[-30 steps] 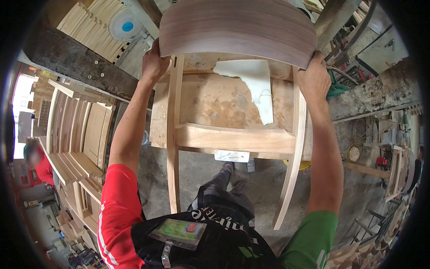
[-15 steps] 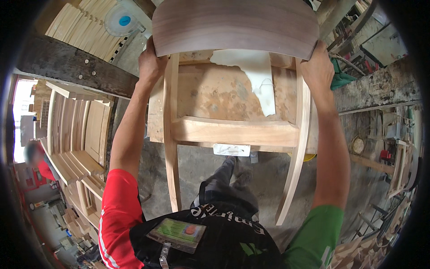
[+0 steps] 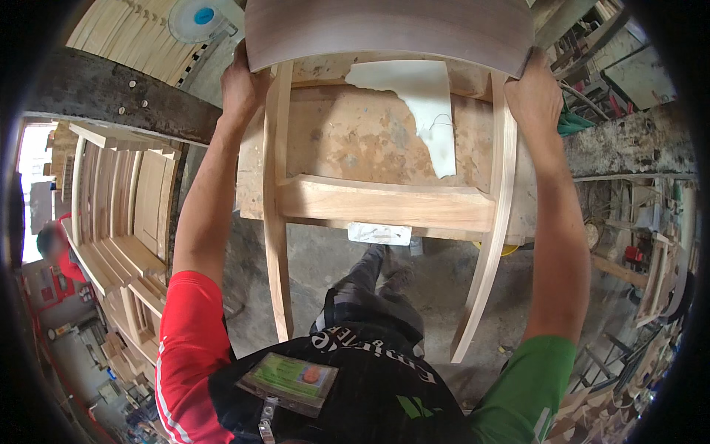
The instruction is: The person assembles wooden chair frames by attaching curved backrests to the base. They repeatedly pick up frames and backrests, align them, and place the assembled units onto a nearby rack.
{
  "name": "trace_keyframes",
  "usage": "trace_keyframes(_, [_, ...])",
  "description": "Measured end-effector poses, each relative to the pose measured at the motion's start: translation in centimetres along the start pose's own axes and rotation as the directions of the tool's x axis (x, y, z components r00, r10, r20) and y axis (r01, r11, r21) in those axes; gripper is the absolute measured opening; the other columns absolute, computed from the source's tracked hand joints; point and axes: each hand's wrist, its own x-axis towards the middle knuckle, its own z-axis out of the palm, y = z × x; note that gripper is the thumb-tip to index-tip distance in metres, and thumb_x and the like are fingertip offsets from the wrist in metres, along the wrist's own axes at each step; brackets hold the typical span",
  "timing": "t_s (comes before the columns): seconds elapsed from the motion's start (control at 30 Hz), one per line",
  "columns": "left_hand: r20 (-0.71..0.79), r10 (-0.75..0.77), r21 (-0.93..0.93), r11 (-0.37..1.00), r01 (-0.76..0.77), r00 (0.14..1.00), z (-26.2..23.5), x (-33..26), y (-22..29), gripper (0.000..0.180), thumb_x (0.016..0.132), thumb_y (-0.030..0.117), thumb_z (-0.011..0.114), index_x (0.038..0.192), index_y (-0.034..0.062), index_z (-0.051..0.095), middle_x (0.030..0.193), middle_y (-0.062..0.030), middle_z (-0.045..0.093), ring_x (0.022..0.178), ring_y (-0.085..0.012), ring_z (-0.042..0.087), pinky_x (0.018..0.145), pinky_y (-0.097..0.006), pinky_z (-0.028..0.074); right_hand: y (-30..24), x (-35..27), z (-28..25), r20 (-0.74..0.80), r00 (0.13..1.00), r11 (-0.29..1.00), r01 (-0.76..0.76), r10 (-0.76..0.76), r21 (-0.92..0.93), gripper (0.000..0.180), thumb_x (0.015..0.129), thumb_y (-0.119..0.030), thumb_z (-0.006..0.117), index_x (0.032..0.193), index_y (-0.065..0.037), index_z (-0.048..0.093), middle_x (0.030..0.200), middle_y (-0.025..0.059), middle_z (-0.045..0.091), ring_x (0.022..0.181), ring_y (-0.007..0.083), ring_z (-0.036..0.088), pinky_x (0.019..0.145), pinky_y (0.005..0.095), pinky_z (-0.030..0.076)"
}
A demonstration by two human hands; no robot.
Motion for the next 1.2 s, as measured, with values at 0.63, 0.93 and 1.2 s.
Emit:
trace_keyframes(0.63, [-0.013, -0.127, -0.064, 0.99, 0.126, 0.992, 1.3, 1.2, -0.1, 0.046, 0.101, 0.02, 0.045, 0.146, 0.0067, 0.044, 0.115, -0.0347, 0.067, 0.106, -0.0548, 0.064, 0.089, -0.061, 0.053, -0.5, 1.2, -0.2, 0.072, 0.996, 0.988, 0.064, -0.054, -0.14, 0.063, 0.075, -0.016, 0.06, 0.134, 0.003, 0.042, 0.107, 0.0383, 0.067, 0.105, 0.0572, 0.063, 0.094, 0.0605, 0.05])
trace_keyframes(0.93, [0.017, -0.158, -0.073, 0.985, 0.159, 0.987, 0.4, 1.3, 0.2, 0.044, 0.098, 0.014, 0.047, 0.141, 0.0052, 0.05, 0.11, -0.0357, 0.068, 0.107, -0.0542, 0.064, 0.09, -0.061, 0.052, 6.2, 1.0, 6.7, 0.289, 0.955, 0.783, -0.225, 0.06, 0.58, 0.037, 0.102, -0.033, 0.069, 0.121, -0.001, 0.062, 0.102, 0.0111, 0.071, 0.083, 0.0196, 0.066, 0.071, 0.036, 0.054])
trace_keyframes(1.2, [0.05, -0.213, -0.002, 0.977, 0.213, 0.976, 0.2, 1.2, 0.4, 0.049, 0.093, 0.009, 0.049, 0.142, 0.0051, 0.049, 0.107, -0.0353, 0.068, 0.102, -0.0536, 0.066, 0.088, -0.061, 0.052, 6.7, 0.8, 7.4, 0.439, 0.899, 0.625, -0.352, 0.017, 0.696, 0.029, 0.1, -0.021, 0.072, 0.123, -0.005, 0.065, 0.107, 0.0003, 0.066, 0.086, 0.0109, 0.059, 0.07, 0.0293, 0.051])
